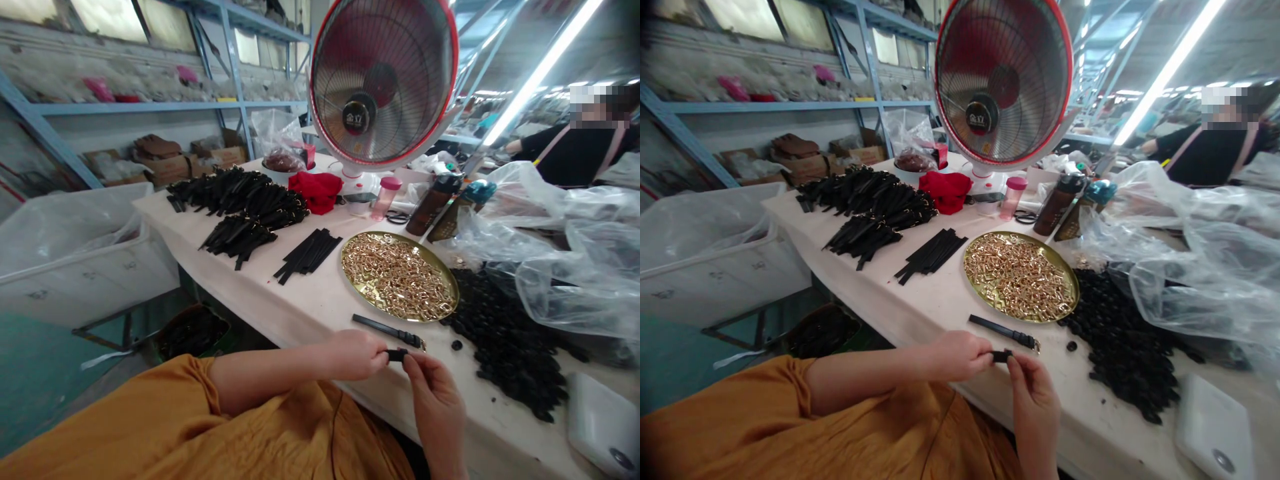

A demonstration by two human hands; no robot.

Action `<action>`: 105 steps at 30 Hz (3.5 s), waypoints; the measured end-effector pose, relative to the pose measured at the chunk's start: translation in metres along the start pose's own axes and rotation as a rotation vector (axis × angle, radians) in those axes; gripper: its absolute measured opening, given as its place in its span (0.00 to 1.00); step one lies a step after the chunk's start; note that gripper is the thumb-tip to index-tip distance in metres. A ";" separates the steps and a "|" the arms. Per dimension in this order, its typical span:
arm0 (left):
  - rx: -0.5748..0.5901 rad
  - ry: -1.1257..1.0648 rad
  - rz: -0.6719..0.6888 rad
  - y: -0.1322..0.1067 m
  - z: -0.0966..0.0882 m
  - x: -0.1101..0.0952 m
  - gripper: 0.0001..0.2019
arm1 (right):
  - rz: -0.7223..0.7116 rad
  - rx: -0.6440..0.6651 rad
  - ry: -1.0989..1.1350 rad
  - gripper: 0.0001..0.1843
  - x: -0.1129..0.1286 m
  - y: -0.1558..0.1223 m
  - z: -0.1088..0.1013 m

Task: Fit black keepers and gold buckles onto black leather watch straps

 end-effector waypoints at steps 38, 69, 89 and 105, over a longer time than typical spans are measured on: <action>0.178 -0.878 -0.151 0.040 0.011 0.041 0.14 | -0.110 0.057 -0.718 0.19 0.001 0.104 -0.033; -0.247 -0.734 -0.138 0.043 -0.004 0.034 0.11 | 0.129 0.124 0.072 0.15 0.003 0.043 0.026; 0.154 -0.874 -0.092 0.041 0.011 0.030 0.17 | 0.348 0.066 0.365 0.16 -0.019 0.042 0.009; 0.147 -0.316 0.179 0.030 0.002 0.017 0.12 | 0.626 0.074 0.703 0.15 -0.039 0.015 0.023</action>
Point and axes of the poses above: each hand's wrist, its own y-axis towards the middle knuckle, its own z-axis out of the palm, x = y × z, the point moved 7 cm from there along y, towards the middle knuckle, and after that the axes turned 1 degree about x, right-handed, at the moved point
